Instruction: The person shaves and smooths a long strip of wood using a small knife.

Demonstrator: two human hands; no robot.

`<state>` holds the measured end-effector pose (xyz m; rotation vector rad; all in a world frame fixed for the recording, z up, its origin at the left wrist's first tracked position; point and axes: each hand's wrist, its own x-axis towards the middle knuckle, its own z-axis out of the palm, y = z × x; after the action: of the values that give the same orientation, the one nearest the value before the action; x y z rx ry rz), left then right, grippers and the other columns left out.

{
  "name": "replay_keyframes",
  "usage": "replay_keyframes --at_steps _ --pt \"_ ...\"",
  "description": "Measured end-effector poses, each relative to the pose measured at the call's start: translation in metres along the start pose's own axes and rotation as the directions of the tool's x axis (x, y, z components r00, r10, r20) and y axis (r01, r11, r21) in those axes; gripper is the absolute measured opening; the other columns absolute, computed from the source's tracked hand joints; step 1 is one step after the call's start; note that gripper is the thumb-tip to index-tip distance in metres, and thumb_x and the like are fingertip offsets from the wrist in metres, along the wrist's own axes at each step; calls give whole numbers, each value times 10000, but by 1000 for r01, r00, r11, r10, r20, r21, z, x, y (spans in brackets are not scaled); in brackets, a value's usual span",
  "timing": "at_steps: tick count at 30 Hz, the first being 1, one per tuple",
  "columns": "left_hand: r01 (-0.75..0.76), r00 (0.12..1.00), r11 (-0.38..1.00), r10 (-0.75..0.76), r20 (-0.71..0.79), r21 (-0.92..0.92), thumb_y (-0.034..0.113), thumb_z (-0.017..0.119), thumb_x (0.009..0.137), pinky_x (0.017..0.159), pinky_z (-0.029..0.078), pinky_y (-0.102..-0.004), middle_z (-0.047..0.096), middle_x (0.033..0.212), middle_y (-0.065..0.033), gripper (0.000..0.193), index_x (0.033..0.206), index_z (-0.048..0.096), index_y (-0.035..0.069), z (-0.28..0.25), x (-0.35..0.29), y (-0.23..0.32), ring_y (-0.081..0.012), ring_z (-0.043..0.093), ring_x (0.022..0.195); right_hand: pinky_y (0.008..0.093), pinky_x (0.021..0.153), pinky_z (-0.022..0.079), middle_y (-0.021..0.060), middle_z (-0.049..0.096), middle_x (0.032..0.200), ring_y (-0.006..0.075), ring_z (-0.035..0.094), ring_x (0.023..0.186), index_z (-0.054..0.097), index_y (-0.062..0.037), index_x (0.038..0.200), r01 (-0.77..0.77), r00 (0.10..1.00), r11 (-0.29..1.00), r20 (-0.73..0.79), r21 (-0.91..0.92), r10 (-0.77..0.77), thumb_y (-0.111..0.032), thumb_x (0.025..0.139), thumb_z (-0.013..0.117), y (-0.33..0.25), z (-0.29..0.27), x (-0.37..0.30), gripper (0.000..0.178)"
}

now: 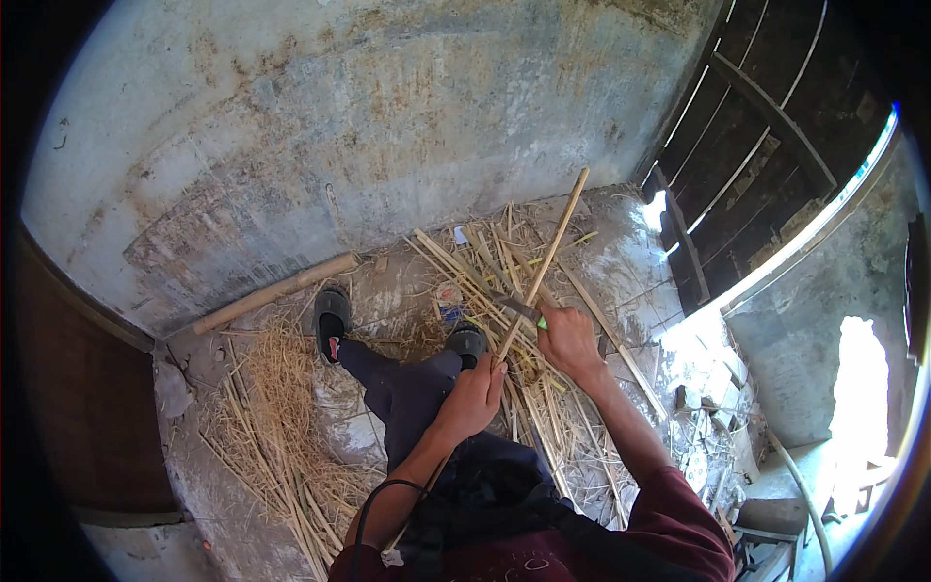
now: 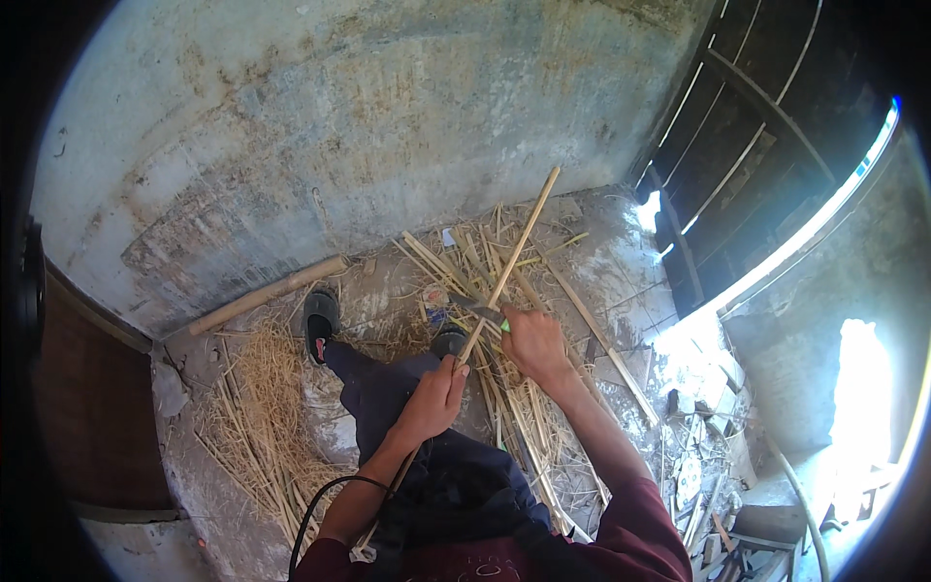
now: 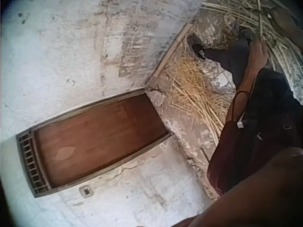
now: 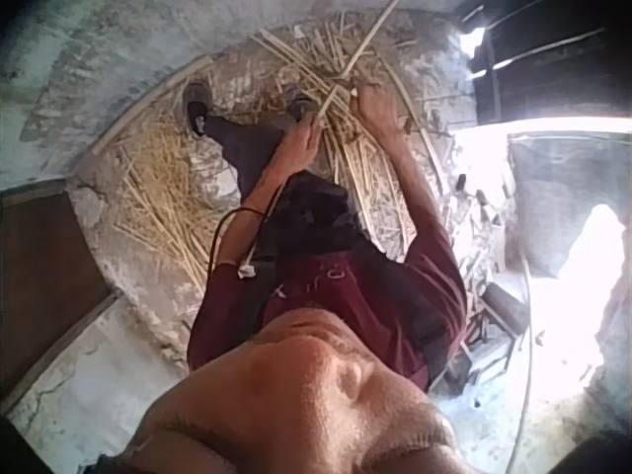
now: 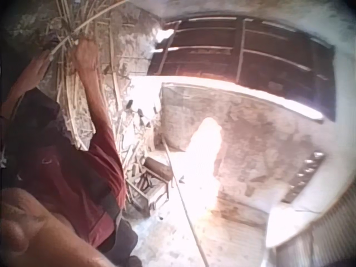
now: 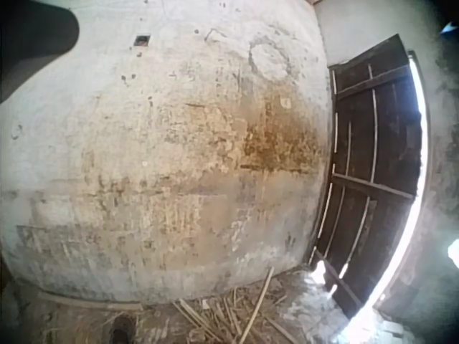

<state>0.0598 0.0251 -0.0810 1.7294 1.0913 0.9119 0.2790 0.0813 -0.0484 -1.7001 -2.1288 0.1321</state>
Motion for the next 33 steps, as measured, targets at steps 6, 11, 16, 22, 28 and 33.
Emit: replay_keyframes --at_steps 6,11,16,22,28,33 --pt "23 999 996 -26 26 89 217 494 1115 559 404 -573 561 658 -316 285 1023 499 -52 0 1 2 -540 578 632 555 706 574 267 694 777 467 698 753 730 -10 996 -82 991 995 -107 -60 75 -65 845 573 41 1 35 225" --pt "85 995 993 -88 41 80 210 498 1111 560 403 -581 566 649 -312 282 1024 498 -58 -1 1 4 -539 578 621 553 708 574 295 686 785 461 707 797 742 -4 998 -92 966 992 -249 -84 68 -70 862 569 81 -4 63 230" --pt "62 997 998 -63 39 25 226 491 1114 539 399 -542 559 636 -284 292 1026 505 -52 -2 2 2 -498 575 581 533 674 575 256 695 775 433 704 731 756 -18 1018 -100 995 995 16 2 100 -69 858 576 66 -4 56 245" --pt "81 994 987 -69 85 -142 262 442 1138 549 410 -449 535 629 -173 327 995 522 -21 -3 5 -9 -323 538 530 559 650 522 261 648 700 470 654 669 740 -16 998 117 992 988 -56 104 -111 -31 812 561 13 10 5 259" --pt "53 994 992 -42 100 -114 268 418 1145 555 417 -440 524 619 -144 342 975 522 -10 -5 3 -8 -306 527 521 537 705 567 255 690 752 424 700 720 768 -57 1059 19 998 999 -55 45 -16 -57 786 594 21 16 16 324" --pt "52 995 997 -47 89 -57 265 430 1141 559 422 -455 536 623 -152 334 978 521 -11 -7 4 -7 -327 555 533 551 724 561 283 690 774 447 689 725 776 -41 1024 52 962 999 -270 5 -49 -44 797 581 38 26 36 299"
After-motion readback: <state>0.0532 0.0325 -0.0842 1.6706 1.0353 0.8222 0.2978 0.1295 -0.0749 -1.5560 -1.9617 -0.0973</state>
